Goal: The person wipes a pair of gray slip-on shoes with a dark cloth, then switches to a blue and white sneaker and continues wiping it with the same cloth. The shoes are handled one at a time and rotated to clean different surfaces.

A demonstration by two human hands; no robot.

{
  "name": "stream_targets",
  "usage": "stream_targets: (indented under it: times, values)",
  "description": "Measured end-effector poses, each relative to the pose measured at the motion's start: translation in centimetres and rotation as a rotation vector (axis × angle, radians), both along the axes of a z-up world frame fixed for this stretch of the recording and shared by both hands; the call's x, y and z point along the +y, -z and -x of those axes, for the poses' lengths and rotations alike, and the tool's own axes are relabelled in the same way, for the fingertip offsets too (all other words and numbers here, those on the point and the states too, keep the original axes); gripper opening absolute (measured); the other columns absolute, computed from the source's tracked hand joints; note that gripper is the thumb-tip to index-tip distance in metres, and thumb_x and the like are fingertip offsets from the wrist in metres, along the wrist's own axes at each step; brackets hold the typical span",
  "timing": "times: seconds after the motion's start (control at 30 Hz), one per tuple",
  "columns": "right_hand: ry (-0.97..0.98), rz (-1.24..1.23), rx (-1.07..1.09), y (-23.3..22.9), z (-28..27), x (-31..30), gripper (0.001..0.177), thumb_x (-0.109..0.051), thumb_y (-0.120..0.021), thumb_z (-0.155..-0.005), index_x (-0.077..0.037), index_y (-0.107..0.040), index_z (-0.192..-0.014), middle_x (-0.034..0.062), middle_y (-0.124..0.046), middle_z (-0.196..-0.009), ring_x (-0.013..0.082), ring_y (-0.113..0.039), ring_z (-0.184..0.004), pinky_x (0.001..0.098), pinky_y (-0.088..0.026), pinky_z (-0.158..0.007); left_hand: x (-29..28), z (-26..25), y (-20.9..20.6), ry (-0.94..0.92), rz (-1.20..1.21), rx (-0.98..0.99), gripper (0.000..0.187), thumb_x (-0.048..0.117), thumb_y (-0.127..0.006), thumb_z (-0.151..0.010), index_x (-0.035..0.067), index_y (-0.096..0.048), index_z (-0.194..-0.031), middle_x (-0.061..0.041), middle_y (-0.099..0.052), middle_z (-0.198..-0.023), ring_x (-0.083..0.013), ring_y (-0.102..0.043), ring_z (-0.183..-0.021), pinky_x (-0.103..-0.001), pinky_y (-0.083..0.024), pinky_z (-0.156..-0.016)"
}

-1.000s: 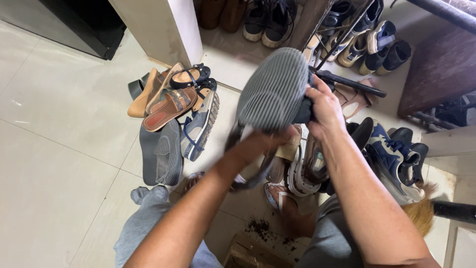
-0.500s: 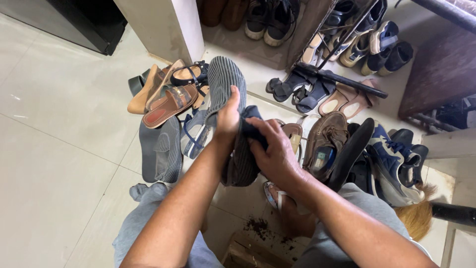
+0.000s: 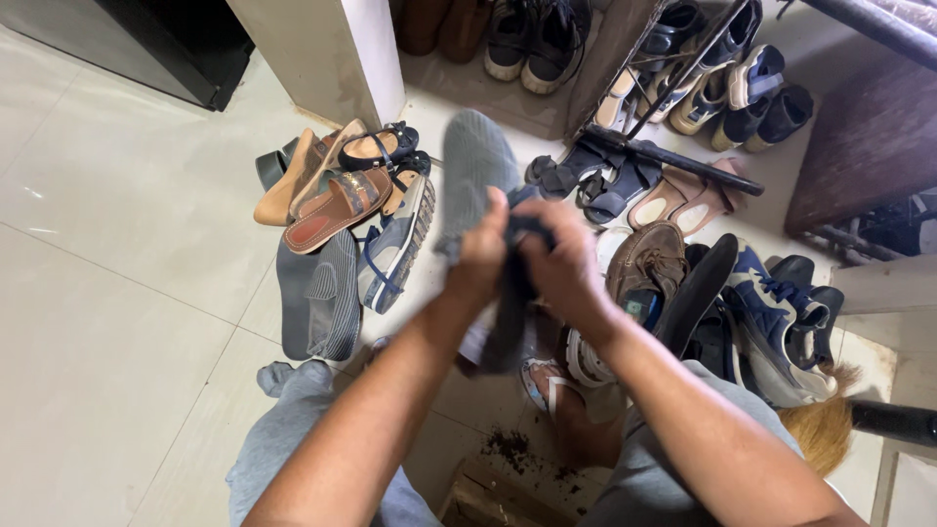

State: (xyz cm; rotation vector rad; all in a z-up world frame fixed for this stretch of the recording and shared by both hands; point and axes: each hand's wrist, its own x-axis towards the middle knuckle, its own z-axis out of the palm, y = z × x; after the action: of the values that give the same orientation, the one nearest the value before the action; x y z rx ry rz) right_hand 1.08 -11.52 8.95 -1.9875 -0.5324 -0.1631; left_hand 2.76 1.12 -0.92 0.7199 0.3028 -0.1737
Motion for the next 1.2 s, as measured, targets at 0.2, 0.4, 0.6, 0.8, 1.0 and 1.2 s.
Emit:
stream_targets:
  times: [0.2, 0.4, 0.6, 0.8, 1.0, 1.2]
  values:
    - [-0.429, 0.233, 0.274, -0.5, -0.8, -1.9, 0.026, -0.02, -0.073, -0.087, -0.007, -0.073, -0.109, 0.0087, -0.075, -0.105, 0.0194, -0.071, -0.099, 0.0327, -0.055, -0.089, 4.9, -2.2, 0.0, -0.157, -0.321, 0.176, 0.085, 0.063, -0.047, -0.099, -0.012, -0.05, -0.139, -0.021, -0.059, -0.14, -0.0251, -0.059, -0.125, -0.035, -0.047, -0.105]
    - [0.063, 0.313, 0.563, 0.8, -5.9, -6.2, 0.047, -0.052, -0.065, -0.097, -0.007, -0.078, -0.097, 0.0065, -0.074, -0.081, 0.0143, -0.064, -0.078, 0.0333, -0.054, -0.076, 0.1, -2.5, 1.3, 0.166, -0.652, 0.269, 0.07, 0.052, -0.06, -0.095, -0.008, -0.063, -0.132, -0.025, -0.066, -0.133, -0.0308, -0.062, -0.118, -0.038, -0.047, -0.098]
    - [0.243, 0.439, 0.716, 0.1, -6.2, -9.4, 0.056, -0.061, -0.074, -0.084, -0.006, -0.079, -0.092, 0.0083, -0.074, -0.078, 0.0156, -0.067, -0.075, 0.035, -0.054, -0.073, -6.7, 1.6, 2.6, 0.529, -0.603, -0.044, 0.048, 0.026, -0.072, -0.085, -0.001, -0.066, -0.124, -0.012, -0.072, -0.112, -0.0203, -0.066, -0.096, -0.034, -0.053, -0.082]
    - [0.302, 0.485, 0.68, 5.7, -7.1, -13.3, 0.041, -0.043, -0.085, -0.074, -0.005, -0.08, -0.087, 0.0098, -0.076, -0.078, 0.0171, -0.069, -0.073, 0.0352, -0.056, -0.074, -9.5, 2.8, 2.4, 0.75, -0.704, -0.019, 0.053, 0.036, -0.071, -0.09, -0.006, -0.063, -0.121, -0.015, -0.069, -0.11, -0.0213, -0.065, -0.096, -0.036, -0.053, -0.08]
    - [0.326, 0.631, 0.619, 9.9, -8.7, -18.4, 0.043, -0.041, -0.084, -0.074, -0.004, -0.079, -0.096, 0.0156, -0.078, -0.089, 0.0246, -0.074, -0.081, 0.0383, -0.058, -0.08, -13.7, 2.7, 6.0, 0.881, -0.766, -0.14, 0.076, 0.048, -0.07, -0.087, -0.011, -0.054, -0.132, -0.024, -0.066, -0.124, -0.0293, -0.065, -0.112, -0.039, -0.052, -0.094]
    - [0.429, 0.887, 0.544, 11.0, -8.6, -21.6, 0.058, -0.049, -0.088, -0.075, -0.007, -0.076, -0.113, 0.0234, -0.07, -0.113, 0.0353, -0.066, -0.108, 0.044, -0.052, -0.093, -14.7, 2.2, 10.5, 1.08, -1.159, -0.221, 0.091, 0.062, -0.065, -0.09, -0.013, -0.047, -0.139, -0.033, -0.055, -0.138, -0.0387, -0.056, -0.13, -0.042, -0.047, -0.107]
